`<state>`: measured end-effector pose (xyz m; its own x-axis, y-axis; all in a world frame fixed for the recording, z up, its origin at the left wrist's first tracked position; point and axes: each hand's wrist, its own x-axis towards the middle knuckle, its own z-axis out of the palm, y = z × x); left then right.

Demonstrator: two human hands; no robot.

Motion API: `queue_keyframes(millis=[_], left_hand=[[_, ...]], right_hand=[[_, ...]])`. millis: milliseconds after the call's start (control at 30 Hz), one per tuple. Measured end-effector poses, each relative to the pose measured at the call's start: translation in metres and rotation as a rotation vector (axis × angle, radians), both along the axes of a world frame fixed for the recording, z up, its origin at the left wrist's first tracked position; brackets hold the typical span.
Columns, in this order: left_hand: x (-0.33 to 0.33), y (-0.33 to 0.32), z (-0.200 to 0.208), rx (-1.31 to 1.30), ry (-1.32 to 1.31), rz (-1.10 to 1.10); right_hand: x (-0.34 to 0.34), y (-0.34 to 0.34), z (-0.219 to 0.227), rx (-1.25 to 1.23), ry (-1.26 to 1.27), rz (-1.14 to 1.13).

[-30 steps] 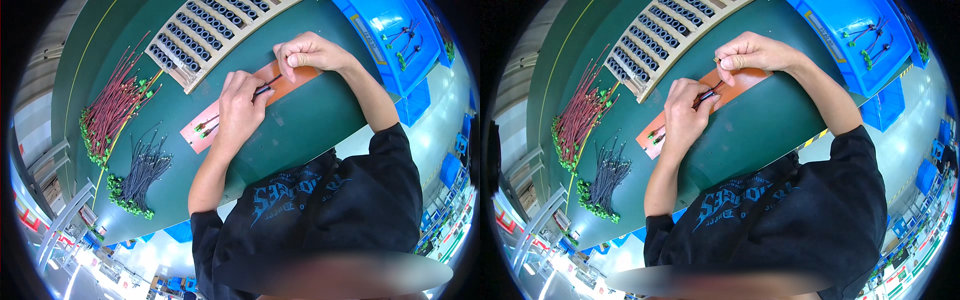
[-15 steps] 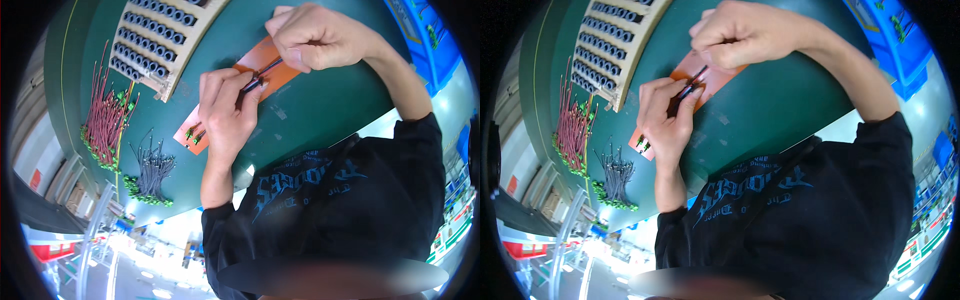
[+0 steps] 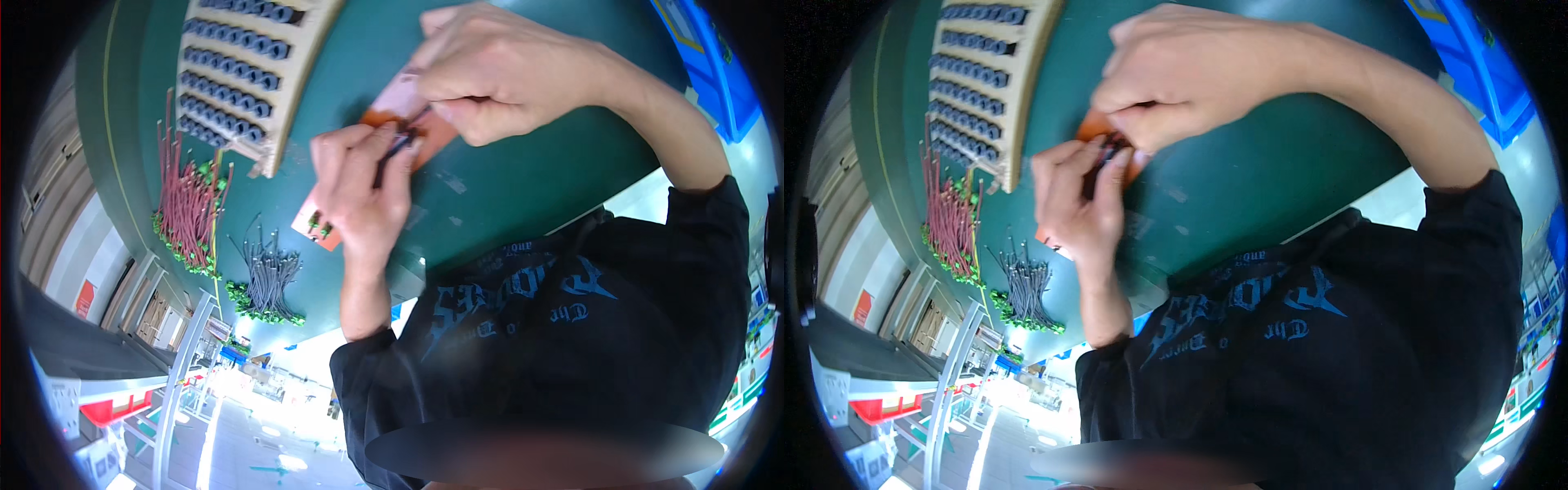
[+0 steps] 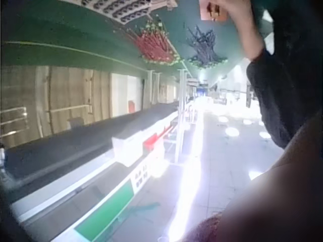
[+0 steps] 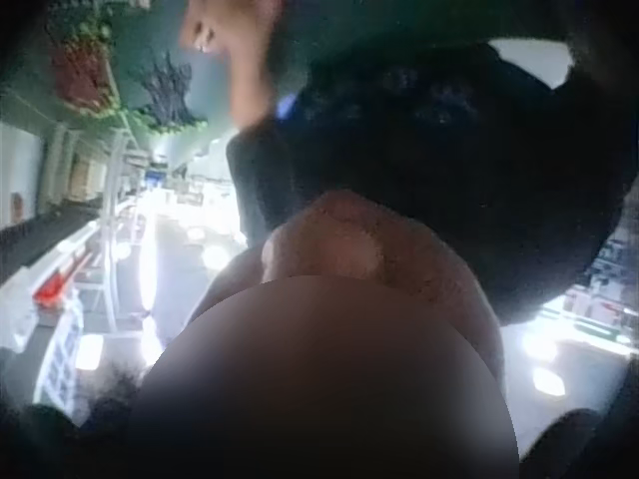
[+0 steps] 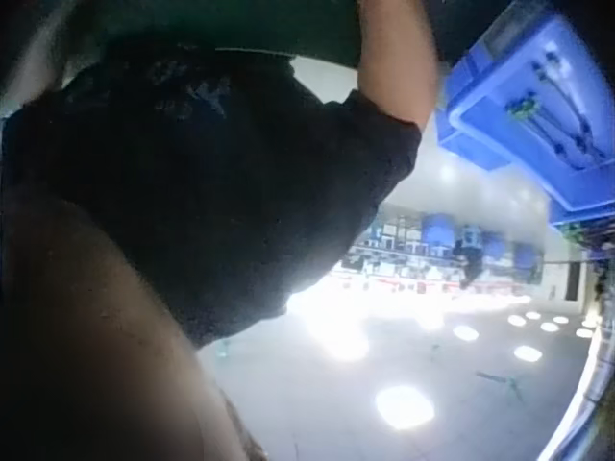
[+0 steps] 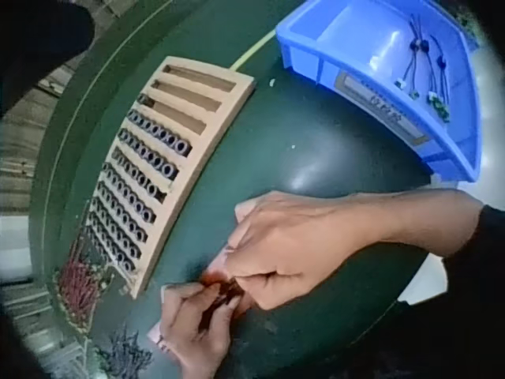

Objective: Manually assemble various electronic components including wiring, connectors, and small modules at a factory workstation.

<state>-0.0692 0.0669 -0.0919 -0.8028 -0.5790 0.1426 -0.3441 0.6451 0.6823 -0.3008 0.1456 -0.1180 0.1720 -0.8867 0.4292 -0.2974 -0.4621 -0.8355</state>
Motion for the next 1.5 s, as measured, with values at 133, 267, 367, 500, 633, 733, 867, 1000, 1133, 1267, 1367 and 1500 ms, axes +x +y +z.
queue_keyframes(millis=[133, 267, 367, 500, 633, 733, 867, 1000, 1133, 1267, 1367, 1500], left_hand=[[-0.01, 0.0, -0.016, 0.042, 0.091, -0.016], [-0.013, -0.001, -0.012, 0.07, 0.155, -0.042], [-0.007, -0.002, -0.018, 0.024, 0.177, -0.041], [-0.005, -0.001, -0.013, 0.045, 0.212, -0.031], [-0.001, 0.003, -0.017, 0.055, 0.267, -0.039], [-0.001, 0.007, -0.018, 0.054, 0.316, -0.032], [0.002, 0.006, -0.013, 0.224, 0.349, -0.008], [0.0, 0.0, -0.012, 0.392, 0.342, -0.042], [-0.003, -0.003, -0.005, 0.533, 0.293, -0.022], [-0.015, -0.017, -0.002, 0.457, 0.293, -0.111], [-0.026, -0.017, 0.008, 0.582, 0.168, -0.106], [-0.035, -0.015, 0.013, 0.749, 0.132, -0.082]], right_hand=[[-0.015, -0.001, -0.01, 0.172, 0.086, -0.026], [-0.009, 0.006, 0.011, 0.268, -0.149, -0.182], [0.004, 0.013, 0.021, 0.195, 0.286, -0.398], [0.025, 0.027, 0.025, 0.411, 0.005, -0.536], [0.041, 0.033, 0.025, 0.436, -0.305, -0.588], [0.053, 0.033, 0.025, 0.542, -0.631, -0.535], [0.06, 0.032, 0.02, 0.477, -0.706, -0.547], [0.067, 0.027, 0.026, 0.385, -0.894, -0.548], [0.07, 0.026, 0.026, 0.293, -1.09, -0.566], [0.068, 0.026, 0.029, 0.263, -1.236, -0.474], [0.062, 0.03, 0.024, 0.291, -1.325, -0.392], [0.058, 0.034, 0.021, 0.346, -1.412, -0.362]])
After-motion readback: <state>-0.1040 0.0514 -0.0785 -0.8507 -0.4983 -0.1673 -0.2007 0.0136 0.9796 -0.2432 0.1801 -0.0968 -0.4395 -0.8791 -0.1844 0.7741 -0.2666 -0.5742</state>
